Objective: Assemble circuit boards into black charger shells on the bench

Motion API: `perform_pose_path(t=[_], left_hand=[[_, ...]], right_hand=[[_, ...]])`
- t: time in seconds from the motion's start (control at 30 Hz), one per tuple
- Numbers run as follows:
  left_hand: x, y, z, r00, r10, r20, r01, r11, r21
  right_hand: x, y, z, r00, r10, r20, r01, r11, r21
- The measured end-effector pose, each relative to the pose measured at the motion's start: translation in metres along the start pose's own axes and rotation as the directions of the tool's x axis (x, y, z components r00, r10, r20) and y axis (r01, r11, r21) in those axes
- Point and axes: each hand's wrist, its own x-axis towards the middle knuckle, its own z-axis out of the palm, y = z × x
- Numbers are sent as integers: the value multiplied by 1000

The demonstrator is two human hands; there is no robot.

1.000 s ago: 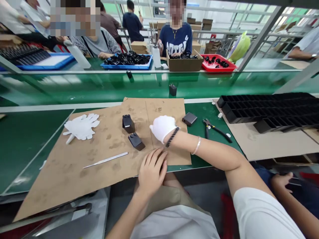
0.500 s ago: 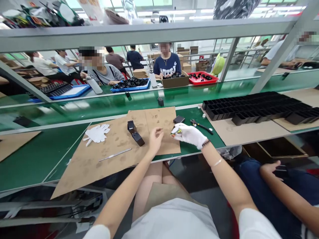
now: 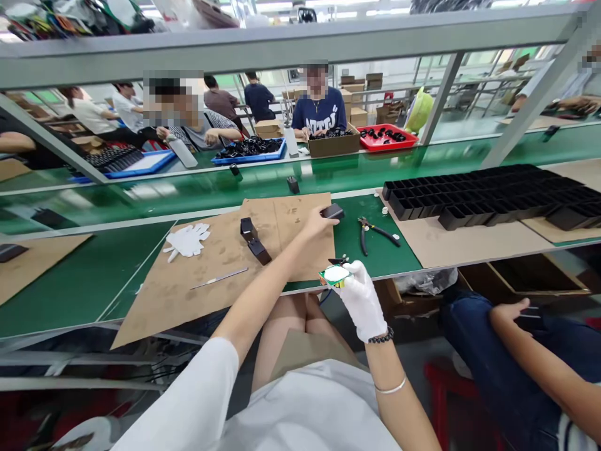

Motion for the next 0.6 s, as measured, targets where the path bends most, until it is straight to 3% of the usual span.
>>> perform_pose_path(t=[0.13,0.2,0.3,0.4,0.5,0.6], left_hand=[[-66,-2,-28,997,68,21,-63,978,-201],[-107,-4,-39,990,138,11,-118,882,-457],[-154,-2,-50,984,173,-45,-167,806,-567],[-177,1,-55,982,177,-68,-183,798,-574],[-187,2,-59,985,169,-24,-149,782,-605],[-195,3,-63,986,166,19,-118,771,-626]], right_hand=[[-7,-21,-1,990,-135,-31,131,983,-127],[-8,-29,2,966,-258,-20,246,939,-242],[-7,-34,13,908,-412,68,409,843,-350],[-7,-33,24,860,-487,150,506,779,-372],[-9,-31,34,811,-544,215,582,712,-392],[-12,-32,45,730,-609,311,681,610,-404]])
